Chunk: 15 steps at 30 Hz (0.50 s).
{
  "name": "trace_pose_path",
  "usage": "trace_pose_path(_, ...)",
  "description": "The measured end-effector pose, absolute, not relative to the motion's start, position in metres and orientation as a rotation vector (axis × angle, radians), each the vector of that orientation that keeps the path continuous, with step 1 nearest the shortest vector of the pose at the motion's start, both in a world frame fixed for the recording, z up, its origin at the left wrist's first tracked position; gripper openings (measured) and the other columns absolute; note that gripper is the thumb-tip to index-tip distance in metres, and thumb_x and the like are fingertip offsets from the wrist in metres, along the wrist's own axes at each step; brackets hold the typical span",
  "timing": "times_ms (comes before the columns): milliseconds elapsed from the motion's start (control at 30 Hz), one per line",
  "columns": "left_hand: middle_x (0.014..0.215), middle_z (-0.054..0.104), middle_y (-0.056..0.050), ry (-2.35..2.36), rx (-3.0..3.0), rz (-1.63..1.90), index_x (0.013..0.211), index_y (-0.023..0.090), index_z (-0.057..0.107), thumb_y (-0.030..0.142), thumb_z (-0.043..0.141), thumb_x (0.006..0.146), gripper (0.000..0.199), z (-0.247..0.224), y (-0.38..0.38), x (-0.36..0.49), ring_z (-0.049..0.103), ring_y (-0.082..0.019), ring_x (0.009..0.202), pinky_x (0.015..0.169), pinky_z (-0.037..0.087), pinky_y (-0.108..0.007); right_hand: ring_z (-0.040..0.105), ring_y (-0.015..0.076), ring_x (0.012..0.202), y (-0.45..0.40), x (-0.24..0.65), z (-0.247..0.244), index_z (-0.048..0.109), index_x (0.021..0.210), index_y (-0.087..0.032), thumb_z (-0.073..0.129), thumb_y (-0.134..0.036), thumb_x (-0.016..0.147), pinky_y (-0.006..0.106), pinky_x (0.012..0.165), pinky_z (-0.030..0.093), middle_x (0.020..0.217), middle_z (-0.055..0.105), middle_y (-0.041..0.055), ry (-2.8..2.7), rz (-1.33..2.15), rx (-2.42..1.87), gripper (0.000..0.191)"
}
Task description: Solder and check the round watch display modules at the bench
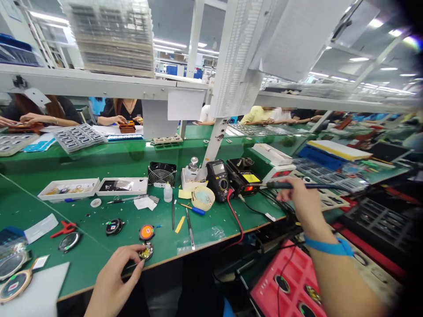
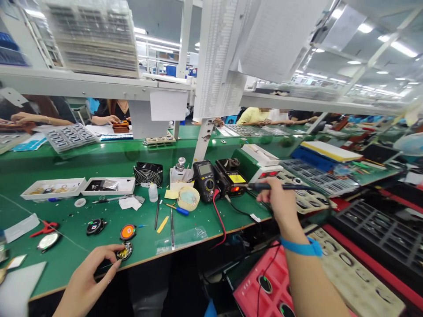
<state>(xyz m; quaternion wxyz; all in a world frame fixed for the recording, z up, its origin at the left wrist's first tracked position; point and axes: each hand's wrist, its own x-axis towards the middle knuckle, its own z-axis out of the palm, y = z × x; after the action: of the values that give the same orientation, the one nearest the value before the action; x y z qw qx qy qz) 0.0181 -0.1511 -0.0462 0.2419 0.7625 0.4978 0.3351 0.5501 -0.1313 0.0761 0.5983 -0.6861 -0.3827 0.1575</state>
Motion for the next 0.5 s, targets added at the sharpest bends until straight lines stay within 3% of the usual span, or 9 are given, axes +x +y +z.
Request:
trace_pose_path(100,0.116,0.078,-0.004,1.352,2.074,0.923,0.082,0.027,0.066,0.053,0.057,0.098,0.032,-0.043,-0.152,0.02,0.075,-0.028,0.107,0.091,0.065,-0.042,0.039,0.013,0.041,-0.139,0.55,0.084,0.057,0.076,-0.023,0.058,-0.053,0.096,0.029,0.056,0.044,0.042,0.028,-0.0111,-0.831,0.613,-1.487,0.037)
trace_pose_path(167,0.116,0.078,-0.003,1.349,2.073,0.917,0.082,0.027,0.066,0.052,0.058,0.098,0.03,-0.043,-0.152,0.02,0.075,-0.028,0.107,0.09,0.065,-0.041,0.031,0.0132,0.039,-0.145,0.546,0.087,0.057,0.074,-0.025,0.063,-0.05,0.089,0.03,0.052,0.041,0.038,0.023,-0.0106,-0.805,0.763,-1.438,0.031)
trace_pose_path(267,0.116,0.078,-0.005,1.347,2.087,0.928,0.083,0.026,0.065,0.052,0.058,0.098,0.03,-0.046,-0.152,0.019,0.075,-0.027,0.106,0.088,0.065,-0.04,0.024,0.013,0.038,-0.152,0.536,0.085,0.059,0.073,-0.026,0.071,-0.045,0.077,0.03,0.049,0.037,0.034,0.02,-0.01,-0.767,0.906,-1.385,0.023)
trace_pose_path(500,0.118,0.077,-0.006,1.321,2.129,0.916,0.087,0.025,0.064,0.046,0.057,0.1,0.026,-0.051,-0.152,0.016,0.075,-0.026,0.107,0.088,0.064,-0.039,0.015,0.0095,0.037,-0.155,0.508,0.082,0.058,0.07,-0.024,0.074,-0.041,0.072,0.026,0.045,0.028,0.033,0.017,-0.0108,-0.709,1.063,-1.316,0.024)
